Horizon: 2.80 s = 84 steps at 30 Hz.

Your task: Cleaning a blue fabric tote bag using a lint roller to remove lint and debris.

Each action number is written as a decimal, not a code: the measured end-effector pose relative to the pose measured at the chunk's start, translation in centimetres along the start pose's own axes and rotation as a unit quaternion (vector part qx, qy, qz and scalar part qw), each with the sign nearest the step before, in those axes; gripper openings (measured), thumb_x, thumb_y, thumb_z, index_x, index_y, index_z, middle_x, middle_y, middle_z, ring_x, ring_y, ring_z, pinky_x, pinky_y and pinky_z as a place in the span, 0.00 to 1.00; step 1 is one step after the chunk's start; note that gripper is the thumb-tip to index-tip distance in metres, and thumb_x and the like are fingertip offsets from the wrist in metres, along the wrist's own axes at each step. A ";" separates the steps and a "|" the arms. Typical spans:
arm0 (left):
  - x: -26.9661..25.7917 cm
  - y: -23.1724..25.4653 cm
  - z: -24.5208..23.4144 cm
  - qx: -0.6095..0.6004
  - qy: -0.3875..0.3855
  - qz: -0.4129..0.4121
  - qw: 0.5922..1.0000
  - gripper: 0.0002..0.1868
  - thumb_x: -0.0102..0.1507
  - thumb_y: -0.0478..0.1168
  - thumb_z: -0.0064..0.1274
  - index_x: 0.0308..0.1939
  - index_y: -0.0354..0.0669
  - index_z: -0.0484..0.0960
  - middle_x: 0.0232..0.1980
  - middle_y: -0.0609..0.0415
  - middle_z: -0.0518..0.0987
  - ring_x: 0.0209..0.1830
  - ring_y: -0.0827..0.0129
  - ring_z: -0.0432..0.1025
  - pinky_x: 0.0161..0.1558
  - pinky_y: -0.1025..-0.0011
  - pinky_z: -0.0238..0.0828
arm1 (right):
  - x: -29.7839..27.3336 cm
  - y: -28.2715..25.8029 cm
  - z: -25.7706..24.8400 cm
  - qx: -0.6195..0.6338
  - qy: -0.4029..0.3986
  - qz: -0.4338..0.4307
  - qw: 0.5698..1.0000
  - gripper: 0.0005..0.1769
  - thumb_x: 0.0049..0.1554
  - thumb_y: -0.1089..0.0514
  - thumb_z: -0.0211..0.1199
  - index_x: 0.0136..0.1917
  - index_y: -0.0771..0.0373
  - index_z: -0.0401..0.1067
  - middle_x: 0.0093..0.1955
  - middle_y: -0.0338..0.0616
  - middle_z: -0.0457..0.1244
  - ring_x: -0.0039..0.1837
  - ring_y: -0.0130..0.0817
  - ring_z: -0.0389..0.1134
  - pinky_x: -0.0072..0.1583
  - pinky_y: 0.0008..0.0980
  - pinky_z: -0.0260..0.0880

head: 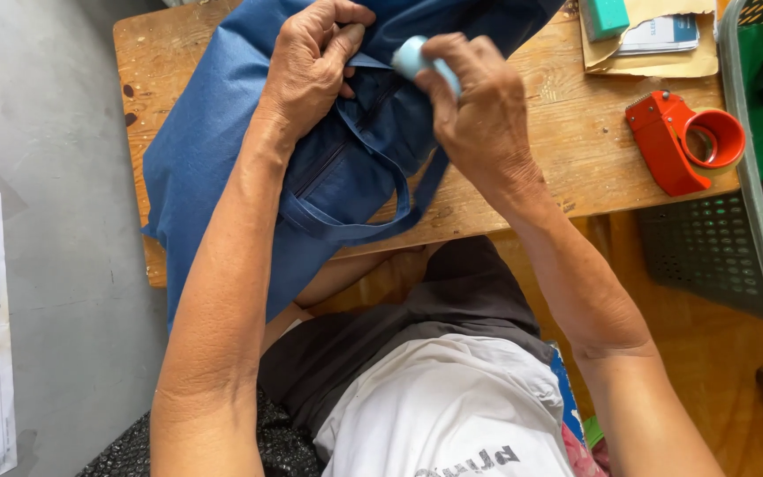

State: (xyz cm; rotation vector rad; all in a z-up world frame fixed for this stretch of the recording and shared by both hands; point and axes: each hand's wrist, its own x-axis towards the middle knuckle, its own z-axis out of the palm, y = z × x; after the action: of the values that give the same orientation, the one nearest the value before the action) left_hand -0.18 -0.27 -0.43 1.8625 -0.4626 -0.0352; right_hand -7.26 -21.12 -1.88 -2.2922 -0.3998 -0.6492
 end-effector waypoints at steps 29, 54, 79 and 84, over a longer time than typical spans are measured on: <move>-14.3 4.6 2.1 0.307 0.199 0.088 0.927 0.26 0.65 0.51 0.66 0.61 0.41 0.78 0.42 0.52 0.70 0.39 0.59 0.71 0.43 0.61 0.71 | -19.9 3.6 3.0 0.465 0.118 0.310 0.820 0.27 0.58 0.49 0.71 0.62 0.64 0.63 0.33 0.37 0.58 0.23 0.19 0.54 0.24 0.17 0.54; -17.8 -12.7 2.8 0.192 0.427 -0.117 0.876 0.73 0.45 0.55 0.82 0.77 0.23 0.47 0.74 0.23 0.59 0.75 0.36 0.58 0.76 0.47 0.51 | -5.5 8.6 13.9 0.556 0.045 0.510 0.655 0.26 0.52 0.48 0.80 0.51 0.63 0.68 0.31 0.41 0.62 0.27 0.31 0.66 0.22 0.18 0.53; -30.9 -14.7 3.5 -0.074 0.520 -0.197 0.828 0.15 0.68 0.41 0.61 0.27 0.43 0.80 0.20 0.56 0.74 0.24 0.82 0.70 0.30 0.75 0.80 | -19.1 0.8 9.2 0.330 -0.095 0.300 0.890 0.06 0.57 0.63 0.70 0.46 0.59 0.74 0.29 0.40 0.67 0.30 0.21 0.63 0.35 0.23 0.63; -29.6 -11.5 3.1 -0.209 0.552 -0.162 0.791 0.17 0.70 0.41 0.58 0.26 0.43 0.76 0.19 0.57 0.72 0.22 0.82 0.69 0.35 0.79 0.78 | -21.3 2.7 4.5 0.317 -0.111 0.361 0.870 0.07 0.56 0.64 0.70 0.46 0.59 0.74 0.33 0.41 0.68 0.35 0.21 0.61 0.40 0.23 0.63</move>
State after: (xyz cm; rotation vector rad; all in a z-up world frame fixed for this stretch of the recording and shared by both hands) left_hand -24.82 9.80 -18.05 1.2107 0.6460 0.6457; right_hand -22.13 -21.94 -18.02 -1.6787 0.1493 0.1287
